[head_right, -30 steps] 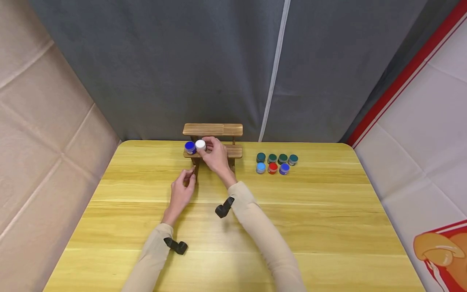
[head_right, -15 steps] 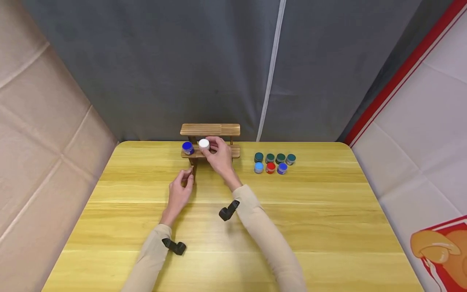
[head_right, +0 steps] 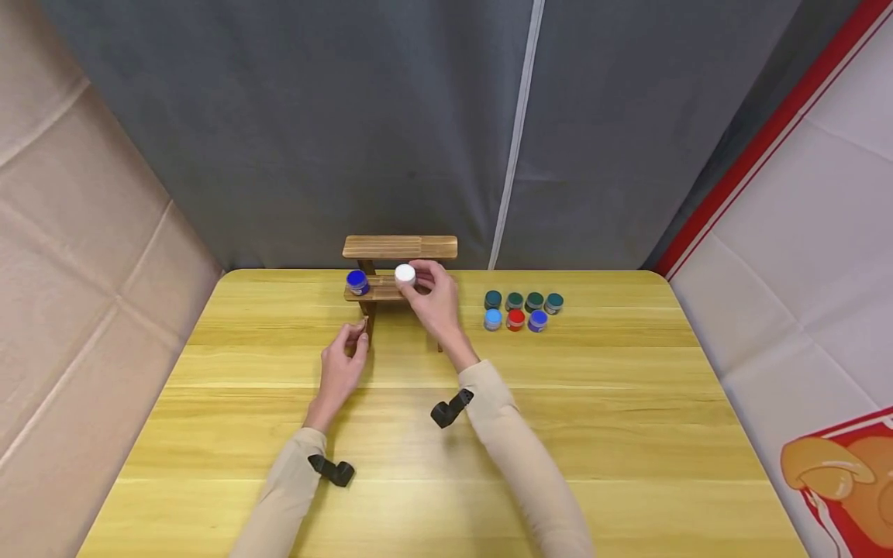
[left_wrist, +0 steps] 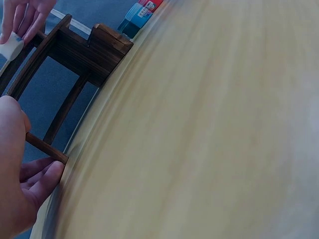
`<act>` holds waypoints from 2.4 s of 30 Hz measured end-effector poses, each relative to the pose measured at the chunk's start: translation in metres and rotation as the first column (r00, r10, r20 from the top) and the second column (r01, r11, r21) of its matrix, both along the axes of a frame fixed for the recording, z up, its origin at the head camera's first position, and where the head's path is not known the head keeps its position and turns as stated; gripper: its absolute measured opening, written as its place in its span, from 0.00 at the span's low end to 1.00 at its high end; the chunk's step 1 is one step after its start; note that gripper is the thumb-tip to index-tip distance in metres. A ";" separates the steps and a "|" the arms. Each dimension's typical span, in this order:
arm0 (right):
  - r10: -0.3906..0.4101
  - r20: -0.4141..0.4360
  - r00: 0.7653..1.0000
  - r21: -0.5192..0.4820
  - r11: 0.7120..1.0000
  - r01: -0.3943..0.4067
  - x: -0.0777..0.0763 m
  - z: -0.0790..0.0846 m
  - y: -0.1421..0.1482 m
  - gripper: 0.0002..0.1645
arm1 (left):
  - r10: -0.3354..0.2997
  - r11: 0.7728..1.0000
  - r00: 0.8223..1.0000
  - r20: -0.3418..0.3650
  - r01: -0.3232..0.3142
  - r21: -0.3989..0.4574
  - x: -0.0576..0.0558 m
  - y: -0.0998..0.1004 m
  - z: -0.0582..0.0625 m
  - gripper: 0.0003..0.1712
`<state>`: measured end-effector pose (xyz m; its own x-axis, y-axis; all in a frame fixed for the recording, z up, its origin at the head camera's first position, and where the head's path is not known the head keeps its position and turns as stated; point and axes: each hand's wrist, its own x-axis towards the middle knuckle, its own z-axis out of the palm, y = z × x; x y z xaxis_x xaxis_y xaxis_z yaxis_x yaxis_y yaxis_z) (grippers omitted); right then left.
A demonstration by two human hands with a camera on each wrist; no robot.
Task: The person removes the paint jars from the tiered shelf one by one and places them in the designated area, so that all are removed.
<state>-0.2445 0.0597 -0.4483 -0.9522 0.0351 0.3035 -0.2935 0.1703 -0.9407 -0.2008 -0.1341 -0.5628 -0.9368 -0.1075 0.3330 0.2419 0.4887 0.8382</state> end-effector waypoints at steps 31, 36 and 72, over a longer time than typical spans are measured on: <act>-0.145 0.041 0.989 -0.091 0.985 0.148 0.010 -0.010 0.055 0.23 | -0.001 1.000 1.000 0.006 0.001 0.004 0.000 0.000 0.000 0.09; -0.181 0.055 0.982 -0.109 0.977 0.186 0.011 -0.015 0.066 0.24 | 0.004 1.000 1.000 0.004 -0.004 0.001 -0.001 0.001 0.000 0.08; -0.399 0.208 0.893 -0.078 0.903 0.422 0.023 -0.055 0.146 0.26 | -0.008 1.000 1.000 0.008 0.008 0.022 0.001 0.002 0.002 0.08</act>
